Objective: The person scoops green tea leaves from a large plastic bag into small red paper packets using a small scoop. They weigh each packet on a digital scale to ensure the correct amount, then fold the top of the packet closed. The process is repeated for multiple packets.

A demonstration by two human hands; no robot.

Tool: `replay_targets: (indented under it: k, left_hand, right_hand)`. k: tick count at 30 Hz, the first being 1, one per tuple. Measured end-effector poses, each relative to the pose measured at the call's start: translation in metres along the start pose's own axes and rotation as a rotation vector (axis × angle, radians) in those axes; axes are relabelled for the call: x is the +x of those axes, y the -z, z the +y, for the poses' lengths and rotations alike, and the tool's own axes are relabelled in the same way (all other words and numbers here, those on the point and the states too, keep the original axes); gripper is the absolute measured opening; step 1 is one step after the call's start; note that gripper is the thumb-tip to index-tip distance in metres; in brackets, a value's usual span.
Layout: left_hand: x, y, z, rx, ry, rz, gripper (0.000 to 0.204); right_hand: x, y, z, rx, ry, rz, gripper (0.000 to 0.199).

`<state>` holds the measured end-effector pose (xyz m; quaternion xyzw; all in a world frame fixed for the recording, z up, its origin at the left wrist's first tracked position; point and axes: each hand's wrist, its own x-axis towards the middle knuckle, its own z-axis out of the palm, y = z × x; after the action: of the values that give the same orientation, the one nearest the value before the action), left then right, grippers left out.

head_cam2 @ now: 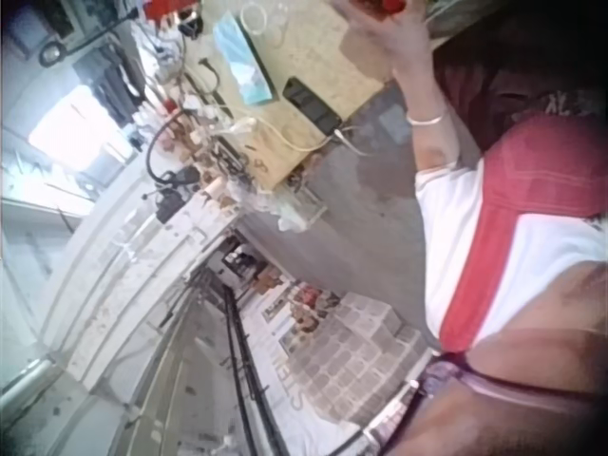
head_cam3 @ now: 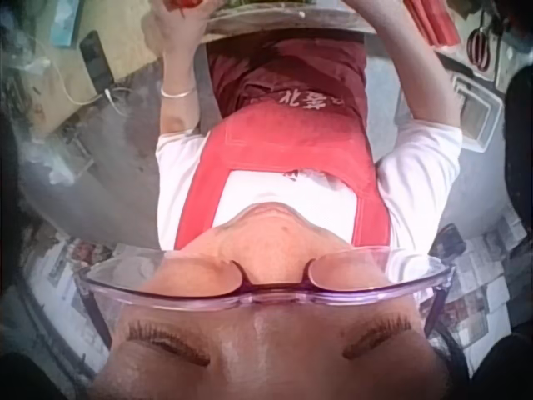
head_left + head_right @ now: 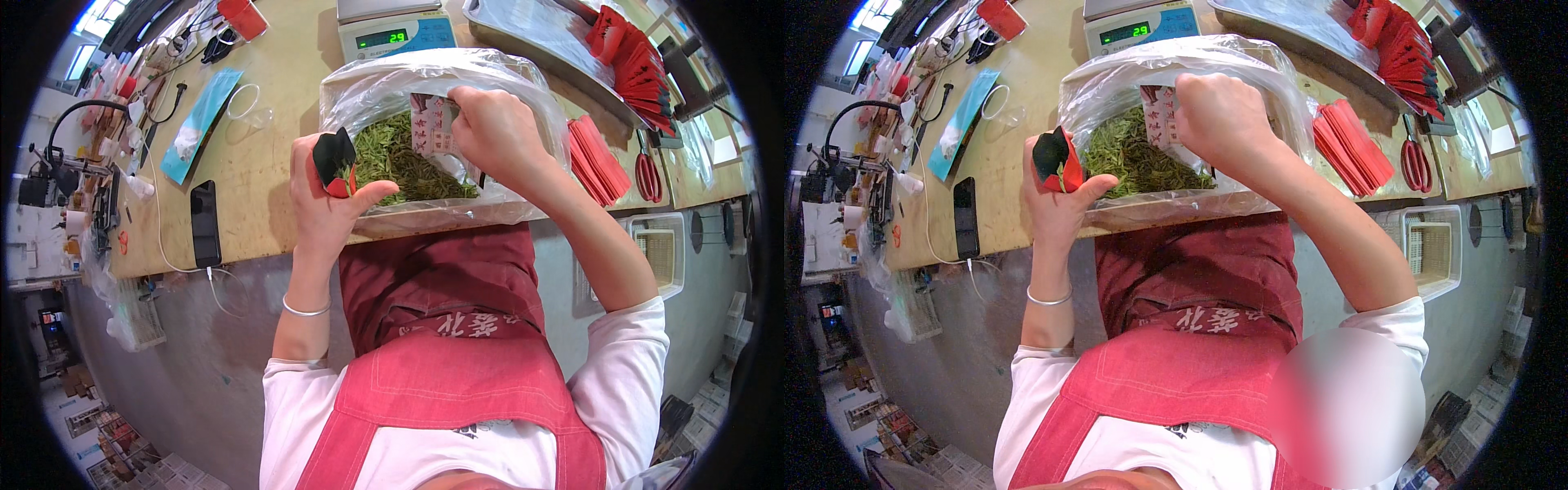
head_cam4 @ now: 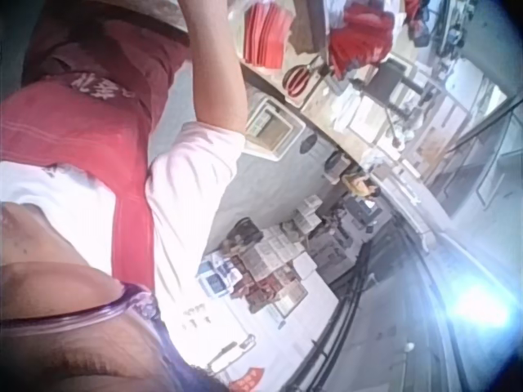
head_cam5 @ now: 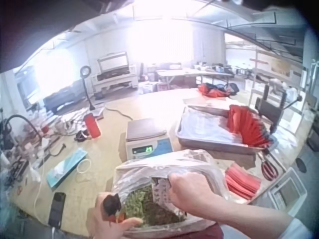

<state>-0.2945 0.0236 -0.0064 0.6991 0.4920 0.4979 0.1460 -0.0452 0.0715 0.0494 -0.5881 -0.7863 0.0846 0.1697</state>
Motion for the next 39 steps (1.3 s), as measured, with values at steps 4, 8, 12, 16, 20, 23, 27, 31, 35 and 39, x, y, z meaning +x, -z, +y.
replay_targets:
  k: [4,8,12,16,20,23,27,31,35,39]
  left_hand:
    - [-0.001,0.001,0.001,0.028,0.01,0.013,0.084]
    - [-0.003,0.001,-0.004,0.057,-0.018,0.018,0.087]
    - [-0.003,0.002,-0.005,0.042,-0.066,0.022,0.086]
    - [0.007,0.012,0.002,0.046,-0.066,-0.113,0.085]
    - [0.048,0.019,0.037,0.013,0.005,-0.347,0.078]
    - [0.07,0.011,0.051,0.021,-0.04,-0.448,0.074]
    - [0.067,0.005,0.055,-0.512,0.475,-0.486,0.081]
    - [0.064,0.003,0.046,-0.424,0.42,-0.507,0.079]
    - [0.064,0.007,0.048,-0.339,0.362,-0.459,0.079]
    - [0.057,0.013,0.04,-0.392,0.349,-0.312,0.084]
  right_hand:
    - [-0.001,0.0,0.003,0.048,0.11,-0.093,0.031]
    - [0.004,-0.006,0.007,0.235,0.226,-0.14,0.028]
    - [0.008,-0.002,0.011,0.385,0.185,-0.288,0.021]
    - [0.011,0.013,0.027,0.157,0.177,-0.264,0.024]
    - [0.009,0.028,0.032,0.192,0.204,-0.304,0.024]
    - [0.011,0.022,0.044,0.355,0.219,-0.361,0.026]
    - [0.01,0.021,0.049,0.295,0.159,-0.339,0.026]
    - [0.012,0.017,0.055,0.328,0.189,-0.338,0.028]
    - [0.014,0.02,0.046,0.226,0.205,-0.297,0.028]
    - [0.012,0.022,0.044,0.155,0.276,-0.292,0.03]
